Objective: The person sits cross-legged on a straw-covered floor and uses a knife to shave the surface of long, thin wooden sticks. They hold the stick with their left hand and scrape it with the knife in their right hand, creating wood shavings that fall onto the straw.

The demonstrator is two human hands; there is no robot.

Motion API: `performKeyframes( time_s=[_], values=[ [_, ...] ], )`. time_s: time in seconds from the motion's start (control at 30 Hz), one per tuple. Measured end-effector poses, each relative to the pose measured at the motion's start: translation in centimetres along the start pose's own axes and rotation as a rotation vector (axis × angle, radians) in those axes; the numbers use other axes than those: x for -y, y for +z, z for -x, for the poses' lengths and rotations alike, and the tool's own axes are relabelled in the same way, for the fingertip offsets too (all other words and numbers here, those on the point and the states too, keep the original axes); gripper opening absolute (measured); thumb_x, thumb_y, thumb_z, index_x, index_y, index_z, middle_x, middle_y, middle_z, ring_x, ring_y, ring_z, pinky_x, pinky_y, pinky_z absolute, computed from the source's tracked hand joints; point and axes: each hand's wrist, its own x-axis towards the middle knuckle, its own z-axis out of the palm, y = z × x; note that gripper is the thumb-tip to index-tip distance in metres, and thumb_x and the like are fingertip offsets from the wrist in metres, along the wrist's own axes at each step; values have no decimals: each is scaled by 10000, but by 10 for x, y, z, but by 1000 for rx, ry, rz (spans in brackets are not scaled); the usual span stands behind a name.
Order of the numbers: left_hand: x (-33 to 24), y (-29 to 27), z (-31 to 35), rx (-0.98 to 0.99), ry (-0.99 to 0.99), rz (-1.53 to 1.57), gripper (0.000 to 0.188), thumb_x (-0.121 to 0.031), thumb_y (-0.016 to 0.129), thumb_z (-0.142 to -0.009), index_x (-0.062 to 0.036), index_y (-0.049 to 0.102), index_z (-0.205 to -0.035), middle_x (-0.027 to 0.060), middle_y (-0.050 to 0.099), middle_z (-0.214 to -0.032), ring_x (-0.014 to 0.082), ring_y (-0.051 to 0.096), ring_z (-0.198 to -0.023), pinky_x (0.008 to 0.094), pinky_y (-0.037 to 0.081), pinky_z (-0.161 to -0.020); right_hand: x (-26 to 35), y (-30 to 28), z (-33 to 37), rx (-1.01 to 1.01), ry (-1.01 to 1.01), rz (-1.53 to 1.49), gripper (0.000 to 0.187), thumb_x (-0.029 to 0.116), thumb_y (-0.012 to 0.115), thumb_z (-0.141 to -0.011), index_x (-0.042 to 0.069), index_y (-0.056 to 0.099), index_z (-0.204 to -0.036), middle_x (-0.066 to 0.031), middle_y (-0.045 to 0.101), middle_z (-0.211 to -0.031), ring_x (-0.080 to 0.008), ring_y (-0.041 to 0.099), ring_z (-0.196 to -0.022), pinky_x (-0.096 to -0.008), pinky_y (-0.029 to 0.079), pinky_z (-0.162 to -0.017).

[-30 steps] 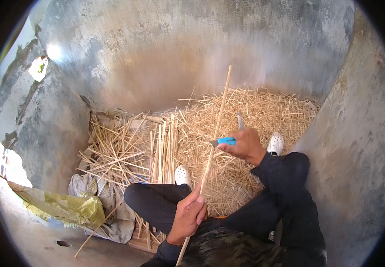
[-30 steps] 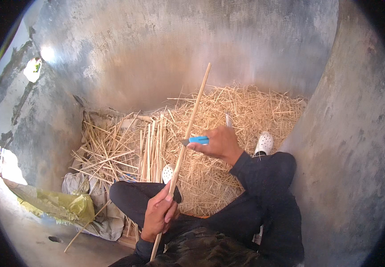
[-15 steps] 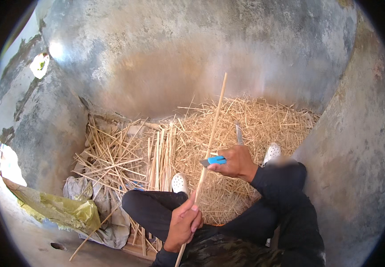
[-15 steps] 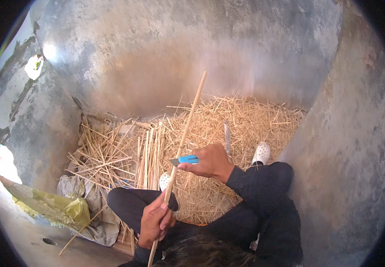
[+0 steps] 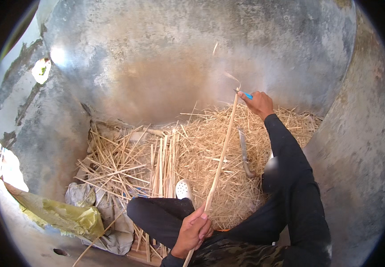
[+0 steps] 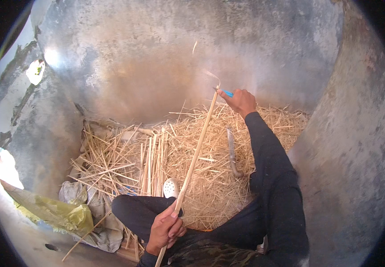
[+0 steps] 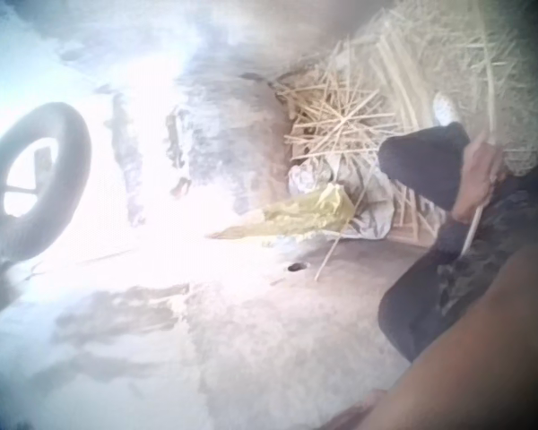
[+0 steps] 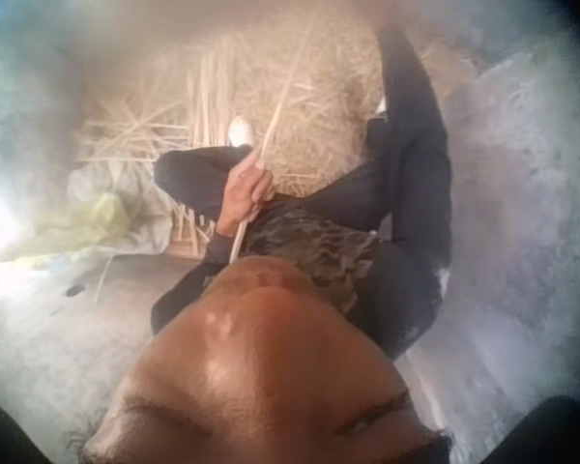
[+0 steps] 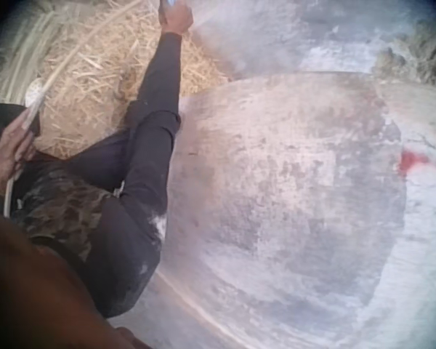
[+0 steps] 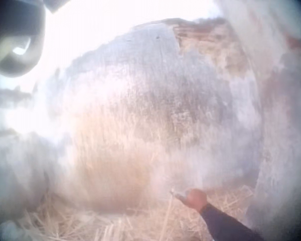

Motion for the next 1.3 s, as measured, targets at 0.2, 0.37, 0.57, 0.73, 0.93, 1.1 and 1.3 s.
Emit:
performKeyframes(
  time_s=[0.2, 0.37, 0.57, 0.73, 0.93, 1.1, 1.3],
  values=[
    [0, -8, -14, -37, -17, -61, 473, -187, 375, -1002, -44, 279, -1443, -46, 289, -468, 67, 254, -362, 226, 318, -451, 2, 22, 9, 28, 132, -1, 875, 833, 349, -764, 13, 595, -584, -184, 597, -581, -334, 618, -548, -451, 459, -501],
    [5, -10, 5, 6, -126, -17, 433, -154, 371, -1006, -64, 323, -1427, -9, 332, -495, 87, 285, -383, 225, 332, -483, -97, 71, 17, -129, 328, 12, 844, 803, 368, -788, 4, 591, -628, -161, 591, -591, -307, 589, -515, -437, 441, -477],
    [9, -24, -12, -62, -40, -176, 458, -205, 363, -1005, -14, 317, -1418, 52, 426, -499, 120, 338, -354, 226, 365, -461, -29, 71, 82, 406, 434, -1059, 642, 681, 449, -862, 86, 468, -623, 45, 335, -500, -58, 251, -366, -233, 225, -372],
    [14, -23, -41, 38, -47, -272, 463, -227, 415, -990, 20, 370, -1379, 141, 637, -796, 105, 560, -575, 203, 441, -524, 32, 25, 130, 555, 279, -1527, 407, 406, 514, -954, 67, 498, -727, 54, 330, -473, -54, 281, -372, -228, 226, -370],
    [20, -21, -73, -22, -39, -395, 269, -239, 461, -989, -9, 556, -1093, 28, 573, -719, 72, 525, -543, 187, 409, -490, 36, 20, 135, 567, 298, -1551, 369, 383, 530, -952, 121, 465, -701, 68, 339, -473, -43, 270, -374, -227, 234, -371],
    [17, -14, -86, -41, -2, -402, 282, -255, 429, -1004, -29, 533, -1138, -35, 409, -539, 49, 350, -420, 185, 291, -409, 30, 31, 146, 405, 60, -1147, 521, 522, 446, -951, 44, 564, -781, 51, 395, -512, -105, 388, -437, -289, 334, -454],
    [3, -22, -91, -92, 44, -391, 283, -257, 416, -1007, -24, 528, -1123, -22, 410, -535, 58, 335, -385, 190, 280, -385, 45, 12, 174, 332, -294, -737, 366, 330, 463, -979, -12, 579, -920, -111, 492, -612, -235, 469, -522, -370, 393, -541]
  ],
)
